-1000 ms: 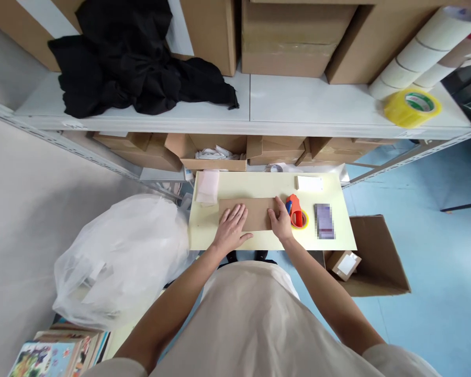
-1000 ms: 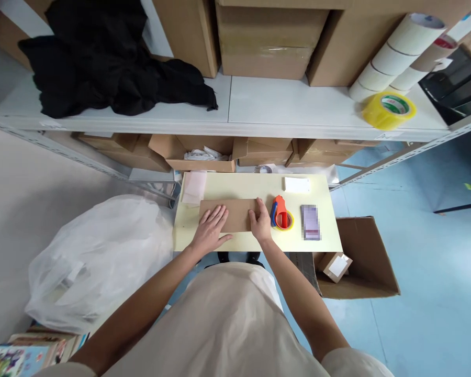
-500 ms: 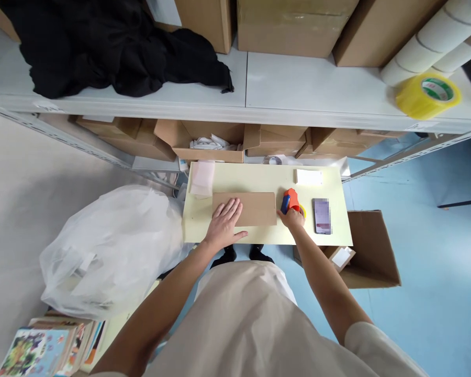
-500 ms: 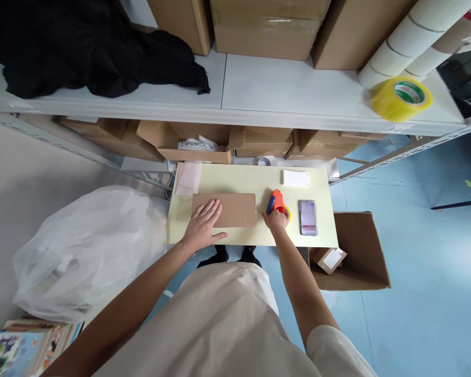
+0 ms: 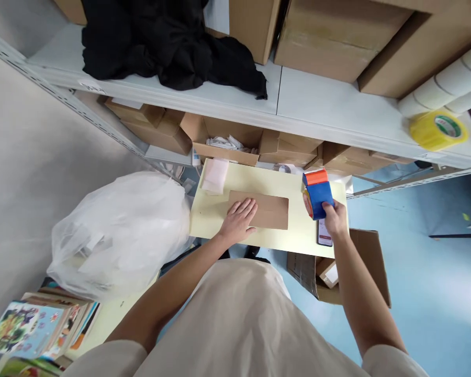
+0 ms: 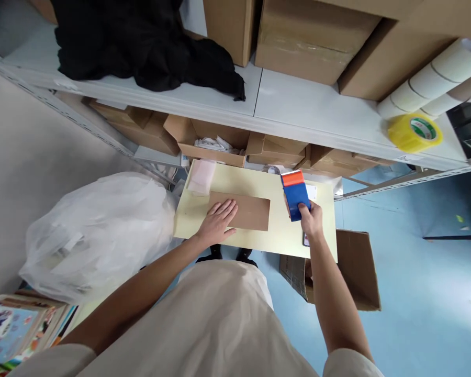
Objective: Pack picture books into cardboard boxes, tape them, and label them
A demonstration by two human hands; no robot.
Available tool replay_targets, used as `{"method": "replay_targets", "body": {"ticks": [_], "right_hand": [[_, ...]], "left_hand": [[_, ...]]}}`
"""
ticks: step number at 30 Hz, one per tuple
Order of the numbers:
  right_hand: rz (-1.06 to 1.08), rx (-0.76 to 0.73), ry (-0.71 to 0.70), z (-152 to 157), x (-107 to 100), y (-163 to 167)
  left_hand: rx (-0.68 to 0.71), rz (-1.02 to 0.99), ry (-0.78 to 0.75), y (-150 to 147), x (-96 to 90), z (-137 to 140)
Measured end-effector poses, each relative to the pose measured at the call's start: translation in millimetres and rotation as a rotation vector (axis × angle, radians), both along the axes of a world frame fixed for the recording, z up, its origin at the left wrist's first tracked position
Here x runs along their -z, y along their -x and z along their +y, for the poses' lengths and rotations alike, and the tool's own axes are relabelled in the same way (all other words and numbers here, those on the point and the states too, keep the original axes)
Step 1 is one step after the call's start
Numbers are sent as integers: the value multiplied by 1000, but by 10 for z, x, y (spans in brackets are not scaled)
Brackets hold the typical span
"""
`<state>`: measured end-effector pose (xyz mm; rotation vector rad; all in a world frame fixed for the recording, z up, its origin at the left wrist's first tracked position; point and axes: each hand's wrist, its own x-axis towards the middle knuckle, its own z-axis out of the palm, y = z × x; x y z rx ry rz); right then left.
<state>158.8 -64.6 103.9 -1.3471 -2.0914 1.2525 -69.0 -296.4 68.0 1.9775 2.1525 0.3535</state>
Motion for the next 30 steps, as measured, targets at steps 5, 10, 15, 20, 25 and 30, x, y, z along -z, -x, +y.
{"method": "replay_targets", "body": {"ticks": [5, 10, 15, 20, 25, 30], "right_hand": [[105, -231, 182, -116, -433, 497], [-35, -462, 229, -173, -432, 851], [-82, -489, 236, -127, -333, 858], [-98, -519, 277, -97, -304, 843], [-69, -510, 282, -97, -287, 829], [-76, -531, 268, -102, -286, 819]], "left_hand": [[14, 1, -20, 19, 14, -8], [21, -27, -44, 26, -18, -12], [-14, -137, -34, 19, -92, -11], [-230, -879, -79, 154, -224, 55], [-543, -1584, 14, 339, -448, 240], [-590, -1558, 145, 357, -552, 406]]}}
